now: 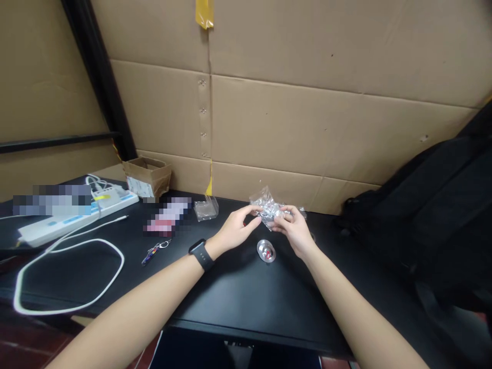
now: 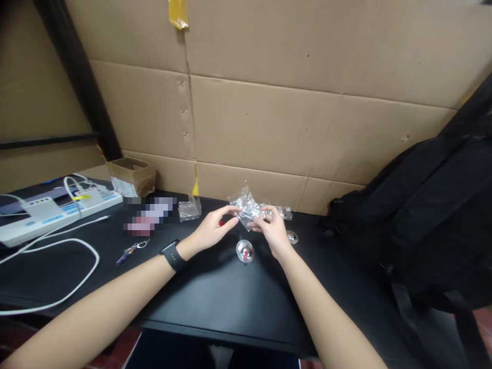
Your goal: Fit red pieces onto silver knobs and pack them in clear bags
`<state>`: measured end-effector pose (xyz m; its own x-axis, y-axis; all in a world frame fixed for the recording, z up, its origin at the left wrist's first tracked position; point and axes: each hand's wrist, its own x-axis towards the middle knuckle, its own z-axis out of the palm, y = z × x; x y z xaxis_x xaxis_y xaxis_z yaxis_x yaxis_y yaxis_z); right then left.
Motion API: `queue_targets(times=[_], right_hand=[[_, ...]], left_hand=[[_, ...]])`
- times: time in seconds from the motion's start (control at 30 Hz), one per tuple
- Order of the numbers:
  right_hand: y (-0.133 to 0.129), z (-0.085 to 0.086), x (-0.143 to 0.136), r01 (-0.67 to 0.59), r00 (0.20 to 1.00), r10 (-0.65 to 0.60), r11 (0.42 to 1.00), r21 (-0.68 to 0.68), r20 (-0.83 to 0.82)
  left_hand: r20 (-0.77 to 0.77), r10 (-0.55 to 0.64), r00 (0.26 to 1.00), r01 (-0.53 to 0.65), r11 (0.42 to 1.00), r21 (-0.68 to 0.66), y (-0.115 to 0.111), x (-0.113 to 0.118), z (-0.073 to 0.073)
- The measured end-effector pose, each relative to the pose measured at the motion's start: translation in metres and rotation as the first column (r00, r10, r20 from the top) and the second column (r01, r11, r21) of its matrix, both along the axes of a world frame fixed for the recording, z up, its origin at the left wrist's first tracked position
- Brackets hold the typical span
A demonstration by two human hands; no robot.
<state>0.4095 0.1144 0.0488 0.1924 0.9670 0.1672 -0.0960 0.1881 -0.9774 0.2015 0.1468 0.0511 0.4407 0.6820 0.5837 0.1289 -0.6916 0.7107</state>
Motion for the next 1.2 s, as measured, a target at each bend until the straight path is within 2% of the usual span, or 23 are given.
queue_targets(times=[0.07,0.13,0.27,0.37,0.47,0.63,0.7,0.8,0.9,1.0,1.07,1.2], right_hand=[[0.000,-0.002,-0.001,-0.008,0.997,0.006,1.000,0.023,0.074],[0.000,-0.002,-0.003,0.006,0.991,-0.019,0.994,0.106,0.129],[-0.002,0.003,-0.006,-0.037,0.979,-0.012,0.971,0.235,0.203],[-0.005,0.007,-0.008,-0.060,0.975,0.012,0.975,0.215,0.220],[-0.008,0.009,-0.009,-0.071,0.969,0.022,0.979,0.191,0.247],[-0.006,0.012,-0.017,-0.163,0.938,0.114,0.978,0.129,0.327],[0.000,0.017,-0.023,-0.172,0.931,0.122,0.978,0.117,0.344],[0.015,0.033,-0.035,-0.125,0.936,0.077,0.985,0.120,0.342],[0.036,0.058,-0.051,-0.117,0.954,0.076,0.985,0.126,0.289],[0.059,0.086,-0.067,-0.158,0.958,0.133,0.984,0.082,0.254],[0.074,0.100,-0.079,-0.240,0.951,0.223,0.969,0.054,0.213],[0.096,0.110,-0.100,-0.293,0.941,0.277,0.955,0.054,0.193]], left_hand=[[0.076,0.026,0.997,-0.021,0.997,-0.072,0.005,0.001,-0.003],[0.115,0.038,0.993,-0.023,0.991,-0.132,0.010,0.000,-0.006],[0.072,0.041,0.997,-0.030,0.988,-0.148,0.017,-0.004,-0.007],[-0.006,0.027,1.000,-0.028,0.998,-0.064,0.014,-0.007,-0.002],[-0.148,0.015,0.989,0.000,0.995,0.102,0.009,-0.011,0.004],[-0.379,0.098,0.920,0.049,0.932,0.360,0.013,-0.025,0.018],[-0.389,0.203,0.899,-0.016,0.901,0.433,0.015,-0.035,0.028],[-0.319,0.376,0.870,-0.171,0.836,0.521,0.010,-0.049,0.046],[-0.311,0.424,0.851,-0.204,0.811,0.548,0.003,-0.053,0.057],[-0.282,0.537,0.795,-0.311,0.760,0.571,0.006,-0.052,0.055],[-0.252,0.601,0.759,-0.392,0.729,0.561,0.017,-0.058,0.052],[-0.137,0.689,0.712,-0.579,0.686,0.440,0.048,-0.099,0.052]])
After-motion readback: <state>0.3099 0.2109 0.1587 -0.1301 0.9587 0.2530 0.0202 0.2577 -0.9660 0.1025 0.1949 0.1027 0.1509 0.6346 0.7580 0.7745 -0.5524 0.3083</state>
